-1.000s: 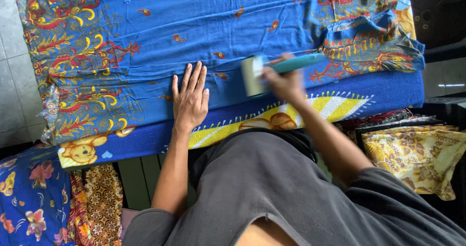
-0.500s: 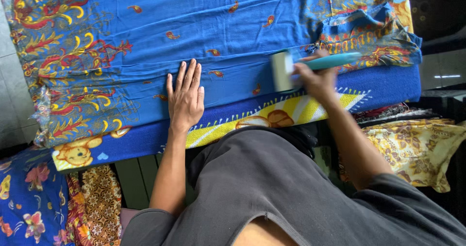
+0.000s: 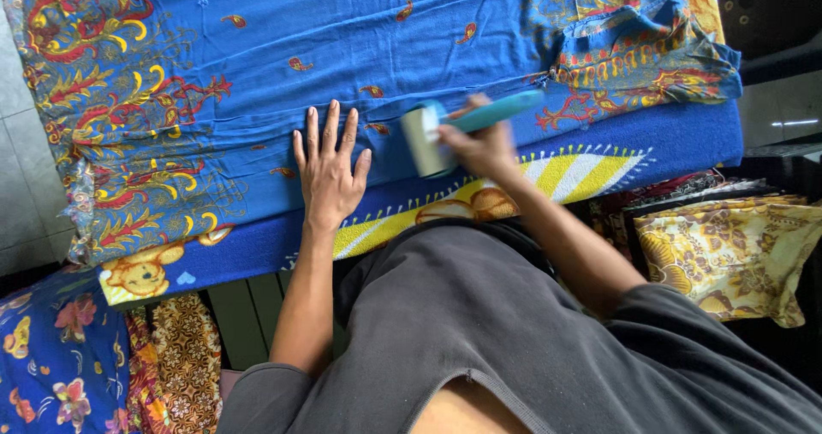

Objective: The person uses a lint roller to roll over a large blue patterned fabric laid out on a table. They repeatedly roll the tool across different sections of the fabric, occasionally adjusting the fabric's position with their hands.

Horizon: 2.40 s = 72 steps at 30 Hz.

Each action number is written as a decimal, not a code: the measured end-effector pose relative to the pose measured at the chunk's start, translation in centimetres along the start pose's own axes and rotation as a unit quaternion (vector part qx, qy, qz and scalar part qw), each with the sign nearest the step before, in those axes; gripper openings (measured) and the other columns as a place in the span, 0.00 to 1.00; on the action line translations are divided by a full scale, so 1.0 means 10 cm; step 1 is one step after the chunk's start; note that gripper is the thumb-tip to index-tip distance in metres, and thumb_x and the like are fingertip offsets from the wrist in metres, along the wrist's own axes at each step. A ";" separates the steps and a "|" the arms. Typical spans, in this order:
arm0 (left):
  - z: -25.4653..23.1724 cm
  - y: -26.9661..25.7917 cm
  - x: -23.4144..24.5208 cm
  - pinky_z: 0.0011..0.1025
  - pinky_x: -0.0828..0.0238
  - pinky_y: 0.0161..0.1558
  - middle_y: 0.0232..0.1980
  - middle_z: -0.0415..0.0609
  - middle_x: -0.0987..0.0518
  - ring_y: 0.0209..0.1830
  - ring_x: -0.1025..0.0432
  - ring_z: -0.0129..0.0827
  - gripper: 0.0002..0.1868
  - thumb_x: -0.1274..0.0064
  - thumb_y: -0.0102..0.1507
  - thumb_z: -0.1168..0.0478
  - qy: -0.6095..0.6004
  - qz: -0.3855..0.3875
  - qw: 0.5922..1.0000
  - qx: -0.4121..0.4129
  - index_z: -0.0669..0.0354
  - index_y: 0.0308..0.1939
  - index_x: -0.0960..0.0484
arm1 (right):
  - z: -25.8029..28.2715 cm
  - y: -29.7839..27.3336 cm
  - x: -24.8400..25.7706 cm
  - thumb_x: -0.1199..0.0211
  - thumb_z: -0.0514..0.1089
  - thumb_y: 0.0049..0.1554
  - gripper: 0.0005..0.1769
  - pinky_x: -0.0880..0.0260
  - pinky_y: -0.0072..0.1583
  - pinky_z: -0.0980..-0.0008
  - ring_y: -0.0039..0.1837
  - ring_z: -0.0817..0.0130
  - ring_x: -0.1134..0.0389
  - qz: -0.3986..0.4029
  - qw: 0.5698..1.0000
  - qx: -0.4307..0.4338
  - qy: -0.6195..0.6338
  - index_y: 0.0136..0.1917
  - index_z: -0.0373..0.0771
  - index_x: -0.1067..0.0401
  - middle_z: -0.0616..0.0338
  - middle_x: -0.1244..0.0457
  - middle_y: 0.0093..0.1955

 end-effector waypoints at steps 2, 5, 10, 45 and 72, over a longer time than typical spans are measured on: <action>0.00 -0.01 -0.01 0.60 0.68 0.79 0.85 0.50 0.47 0.85 0.59 0.53 0.32 0.56 0.71 0.51 -0.001 -0.008 1.000 -0.009 0.45 0.81 0.39 | 0.18 -0.10 -0.52 0.24 0.43 0.55 0.20 0.22 0.48 0.66 0.49 0.71 0.27 0.026 0.999 0.019 0.030 0.49 0.37 0.36 0.57 0.30 0.47; 0.02 -0.02 -0.01 0.59 0.67 0.79 0.85 0.49 0.47 0.85 0.58 0.53 0.31 0.58 0.72 0.54 -0.007 -0.009 1.000 -0.009 0.46 0.81 0.38 | 0.30 -0.22 -0.73 0.24 0.44 0.56 0.20 0.26 0.44 0.65 0.44 0.71 0.30 0.051 0.999 0.000 0.018 0.48 0.35 0.35 0.56 0.31 0.44; 0.02 -0.01 0.00 0.58 0.68 0.79 0.85 0.48 0.47 0.85 0.57 0.51 0.30 0.62 0.73 0.53 -0.021 -0.006 1.000 0.000 0.47 0.80 0.38 | 0.00 -0.09 -0.01 0.27 0.41 0.58 0.17 0.25 0.48 0.67 0.46 0.72 0.29 0.028 0.999 -0.005 0.024 0.52 0.36 0.34 0.57 0.32 0.45; 0.10 0.01 -0.13 0.56 0.70 0.79 0.84 0.45 0.46 0.84 0.57 0.46 0.30 0.63 0.71 0.51 -0.008 -0.005 1.000 0.014 0.47 0.79 0.37 | -0.04 -0.05 1.16 0.29 0.44 0.58 0.21 0.28 0.49 0.68 0.46 0.71 0.29 -0.101 0.991 -0.066 0.066 0.60 0.33 0.32 0.56 0.30 0.48; 0.66 1.38 0.29 0.45 0.37 0.70 0.67 0.57 0.26 0.69 0.32 0.53 0.25 0.41 0.63 0.62 -0.198 -0.137 0.969 -0.051 0.61 0.64 0.23 | 0.61 0.28 -0.11 0.41 0.66 0.57 0.32 0.24 0.38 0.66 0.36 0.65 0.24 0.352 0.880 -0.243 -0.208 0.46 0.33 0.19 0.51 0.26 0.37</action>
Point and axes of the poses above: each hand's wrist, its own y-axis towards the middle knuckle, its own x-axis out of the back of the hand, z = x × y, the point moved 8 cm from there along y, towards the middle knuckle
